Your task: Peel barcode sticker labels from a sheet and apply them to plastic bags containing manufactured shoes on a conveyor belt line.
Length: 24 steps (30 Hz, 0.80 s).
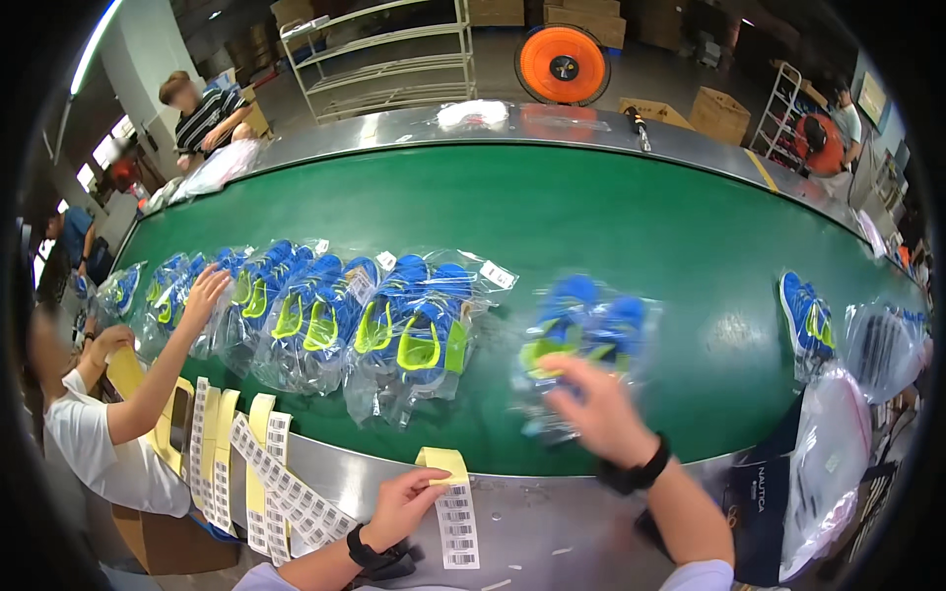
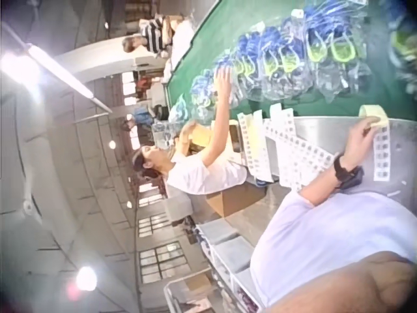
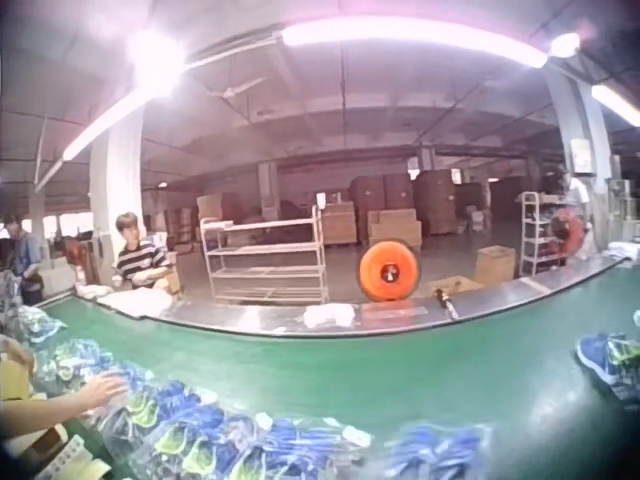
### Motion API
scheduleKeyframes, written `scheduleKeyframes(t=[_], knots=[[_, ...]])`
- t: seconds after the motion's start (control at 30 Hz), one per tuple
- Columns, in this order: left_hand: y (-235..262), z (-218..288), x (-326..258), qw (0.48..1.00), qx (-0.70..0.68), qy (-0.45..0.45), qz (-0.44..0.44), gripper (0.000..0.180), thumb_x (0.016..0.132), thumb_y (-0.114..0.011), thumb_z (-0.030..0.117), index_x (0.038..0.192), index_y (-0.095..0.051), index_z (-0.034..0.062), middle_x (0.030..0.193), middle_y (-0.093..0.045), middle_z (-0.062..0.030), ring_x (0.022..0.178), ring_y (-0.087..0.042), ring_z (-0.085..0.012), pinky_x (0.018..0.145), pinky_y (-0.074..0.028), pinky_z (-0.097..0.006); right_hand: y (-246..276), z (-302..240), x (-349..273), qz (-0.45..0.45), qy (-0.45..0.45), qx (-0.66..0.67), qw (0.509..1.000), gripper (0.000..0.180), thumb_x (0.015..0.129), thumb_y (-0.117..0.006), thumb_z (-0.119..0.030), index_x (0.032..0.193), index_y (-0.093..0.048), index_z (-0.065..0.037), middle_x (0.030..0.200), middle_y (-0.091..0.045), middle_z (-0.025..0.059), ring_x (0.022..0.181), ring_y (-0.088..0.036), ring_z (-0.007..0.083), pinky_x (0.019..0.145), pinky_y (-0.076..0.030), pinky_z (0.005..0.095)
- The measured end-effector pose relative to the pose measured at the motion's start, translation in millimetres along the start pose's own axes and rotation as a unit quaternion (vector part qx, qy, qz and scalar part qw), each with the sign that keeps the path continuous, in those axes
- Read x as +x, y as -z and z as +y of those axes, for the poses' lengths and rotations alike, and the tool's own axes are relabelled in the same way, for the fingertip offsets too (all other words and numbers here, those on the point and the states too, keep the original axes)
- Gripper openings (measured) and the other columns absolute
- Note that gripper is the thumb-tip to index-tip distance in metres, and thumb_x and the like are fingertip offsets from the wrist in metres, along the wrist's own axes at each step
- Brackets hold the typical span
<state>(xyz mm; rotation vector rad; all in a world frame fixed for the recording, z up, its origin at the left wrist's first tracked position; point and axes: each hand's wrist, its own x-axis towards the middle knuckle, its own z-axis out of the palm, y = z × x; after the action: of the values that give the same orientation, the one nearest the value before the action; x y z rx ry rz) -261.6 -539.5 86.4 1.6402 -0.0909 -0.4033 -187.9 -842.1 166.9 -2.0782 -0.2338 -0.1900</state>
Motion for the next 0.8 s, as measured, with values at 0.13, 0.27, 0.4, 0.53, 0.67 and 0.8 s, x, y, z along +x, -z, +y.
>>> scheduleKeyframes(t=[0.13,0.27,0.4,0.53,0.67,0.8], knots=[[-16,33,0,1.0,-0.025,-0.008,-0.008,0.02,0.089,-0.064,0.002,0.109,-0.065,-0.002,0.092,-0.072,-0.0094,0.082,-0.067,-0.0099,0.072,-0.053,-0.023,-52,-35,-50,-0.092,0.019,0.068,0.993,0.021,0.082,-0.069,-0.01,0.1,-0.063,0.0,0.096,-0.066,0.0121,0.083,-0.066,0.0245,0.075,-0.052,0.0342],[-20,46,-5,0.999,0.01,-0.034,-0.007,0.018,0.088,-0.065,0.002,0.105,-0.067,-0.0023,0.089,-0.072,-0.0083,0.079,-0.067,-0.0097,0.07,-0.053,-0.022,-78,-43,-83,-0.043,-0.039,0.131,0.99,0.014,0.079,-0.072,-0.005,0.091,-0.066,0.001,0.083,-0.065,0.0101,0.074,-0.064,0.0209,0.067,-0.05,0.0298],[-24,40,-9,0.998,0.033,-0.055,-0.015,0.015,0.087,-0.066,0.003,0.101,-0.068,-0.0023,0.085,-0.072,-0.007,0.075,-0.068,-0.0091,0.067,-0.054,-0.021,-79,-41,-99,0.01,-0.015,0.112,0.993,0.01,0.078,-0.071,0.0,0.087,-0.066,0.001,0.082,-0.064,0.0112,0.072,-0.062,0.0222,0.062,-0.049,0.0302],[-31,45,-10,0.994,0.079,-0.063,-0.038,0.015,0.088,-0.064,0.0,0.102,-0.066,-0.0039,0.086,-0.072,-0.0069,0.077,-0.065,-0.0062,0.068,-0.051,-0.019,-76,-38,-110,0.038,0.004,0.083,0.996,0.011,0.077,-0.071,0.001,0.087,-0.066,0.001,0.081,-0.064,0.0114,0.07,-0.061,0.0222,0.06,-0.048,0.0299],[-37,46,-11,0.993,0.094,-0.066,-0.026,0.014,0.087,-0.066,0.001,0.1,-0.068,-0.0036,0.084,-0.072,-0.0068,0.075,-0.065,-0.0064,0.066,-0.051,-0.019,-76,-34,-114,0.055,0.008,0.071,0.996,0.012,0.077,-0.071,0.0,0.087,-0.065,0.001,0.081,-0.064,0.0114,0.07,-0.061,0.0219,0.06,-0.048,0.0291],[-35,48,-11,0.99,0.121,-0.074,-0.018,0.014,0.086,-0.067,0.002,0.099,-0.068,-0.003,0.083,-0.072,-0.0073,0.073,-0.065,-0.007,0.064,-0.052,-0.02,-77,-35,-112,0.04,-0.013,0.086,0.995,0.011,0.077,-0.071,-0.001,0.086,-0.065,0.001,0.082,-0.064,0.0111,0.069,-0.061,0.0218,0.059,-0.048,0.029]])
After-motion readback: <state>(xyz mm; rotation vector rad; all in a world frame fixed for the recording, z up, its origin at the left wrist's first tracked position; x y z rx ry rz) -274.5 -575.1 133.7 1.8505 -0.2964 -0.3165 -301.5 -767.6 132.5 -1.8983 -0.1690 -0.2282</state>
